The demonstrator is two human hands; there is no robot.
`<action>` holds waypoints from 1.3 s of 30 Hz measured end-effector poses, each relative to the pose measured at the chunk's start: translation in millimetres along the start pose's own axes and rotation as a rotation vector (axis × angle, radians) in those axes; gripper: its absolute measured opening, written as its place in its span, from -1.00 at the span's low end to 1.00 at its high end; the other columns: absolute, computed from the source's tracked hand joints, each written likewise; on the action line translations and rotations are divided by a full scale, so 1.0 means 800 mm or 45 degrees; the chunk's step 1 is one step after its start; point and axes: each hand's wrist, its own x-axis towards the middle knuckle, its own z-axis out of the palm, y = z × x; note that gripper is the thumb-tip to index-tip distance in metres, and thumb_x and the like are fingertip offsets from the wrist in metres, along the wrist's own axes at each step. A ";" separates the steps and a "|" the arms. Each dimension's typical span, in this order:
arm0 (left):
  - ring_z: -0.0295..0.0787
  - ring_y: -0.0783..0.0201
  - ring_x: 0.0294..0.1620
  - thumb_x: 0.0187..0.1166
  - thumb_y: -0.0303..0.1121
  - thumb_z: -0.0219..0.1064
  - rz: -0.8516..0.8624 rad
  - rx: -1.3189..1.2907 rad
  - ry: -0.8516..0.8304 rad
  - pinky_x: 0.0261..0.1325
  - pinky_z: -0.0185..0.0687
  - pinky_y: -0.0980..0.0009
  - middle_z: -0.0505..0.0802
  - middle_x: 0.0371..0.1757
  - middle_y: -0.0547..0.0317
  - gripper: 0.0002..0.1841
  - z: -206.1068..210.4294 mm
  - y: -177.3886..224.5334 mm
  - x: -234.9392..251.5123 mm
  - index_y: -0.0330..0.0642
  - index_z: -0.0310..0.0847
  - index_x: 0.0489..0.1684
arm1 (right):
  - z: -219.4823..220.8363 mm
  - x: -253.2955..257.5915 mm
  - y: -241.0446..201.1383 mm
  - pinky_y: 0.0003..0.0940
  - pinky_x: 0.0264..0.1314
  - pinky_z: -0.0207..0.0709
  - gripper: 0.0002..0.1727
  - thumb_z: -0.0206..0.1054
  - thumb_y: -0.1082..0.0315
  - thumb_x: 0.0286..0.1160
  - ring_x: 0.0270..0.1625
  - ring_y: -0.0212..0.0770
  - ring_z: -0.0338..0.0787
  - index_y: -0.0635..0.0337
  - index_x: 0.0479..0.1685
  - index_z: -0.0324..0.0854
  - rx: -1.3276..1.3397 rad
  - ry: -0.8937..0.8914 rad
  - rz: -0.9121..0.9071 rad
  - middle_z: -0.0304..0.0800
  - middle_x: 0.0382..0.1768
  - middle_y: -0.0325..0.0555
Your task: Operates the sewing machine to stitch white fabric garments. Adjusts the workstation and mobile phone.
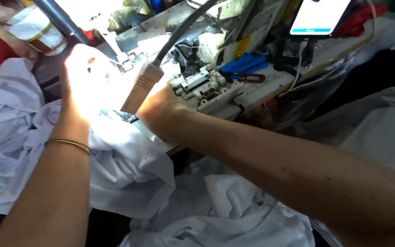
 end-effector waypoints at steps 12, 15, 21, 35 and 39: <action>0.77 0.08 0.09 0.72 -0.43 0.17 -0.363 -0.120 -0.012 0.25 0.59 0.14 0.82 0.03 -0.21 -0.76 -0.012 0.079 -0.005 -0.40 0.66 0.09 | 0.041 -0.010 0.067 -0.03 -0.48 0.43 -0.75 0.35 0.35 0.47 -0.45 0.03 0.77 0.21 -0.58 0.71 0.025 -0.071 -0.402 0.68 -0.61 -0.02; 0.77 0.01 0.13 0.71 -0.43 0.18 -0.380 -0.095 -0.032 0.29 0.58 0.07 0.82 0.06 -0.23 -0.76 -0.015 0.084 -0.005 -0.41 0.66 0.11 | 0.042 -0.008 0.069 0.02 -0.37 0.46 -0.70 0.31 0.31 0.54 -0.35 0.07 0.80 0.22 -0.57 0.73 0.032 -0.148 -0.430 0.72 -0.57 0.02; 0.74 0.04 0.13 0.73 -0.45 0.16 -0.404 -0.111 -0.041 0.29 0.56 0.11 0.81 0.07 -0.23 -0.77 -0.016 0.089 -0.006 -0.41 0.66 0.10 | 0.009 -0.001 0.065 0.03 -0.19 0.49 -0.73 0.18 0.45 0.66 -0.17 0.13 0.80 0.34 -0.33 0.77 -0.254 -0.617 -0.199 0.76 -0.36 0.12; 0.71 0.06 0.21 0.75 -0.38 0.11 -0.340 -0.049 -0.095 0.35 0.52 0.18 0.77 0.17 -0.29 -0.70 -0.023 0.085 -0.004 -0.45 0.62 0.17 | -0.007 -0.007 0.098 -0.05 -0.44 0.36 -0.75 0.20 0.35 0.55 -0.35 0.04 0.74 0.19 -0.51 0.60 -0.068 -0.185 -0.377 0.60 -0.54 -0.03; 0.70 0.11 0.22 0.77 -0.36 0.11 -0.391 -0.065 -0.086 0.35 0.52 0.21 0.77 0.17 -0.24 -0.70 -0.021 0.086 -0.003 -0.41 0.64 0.17 | 0.000 -0.004 0.086 0.06 -0.31 0.42 -0.71 0.21 0.34 0.58 -0.27 0.13 0.76 0.26 -0.50 0.66 0.057 -0.280 -0.345 0.66 -0.50 0.06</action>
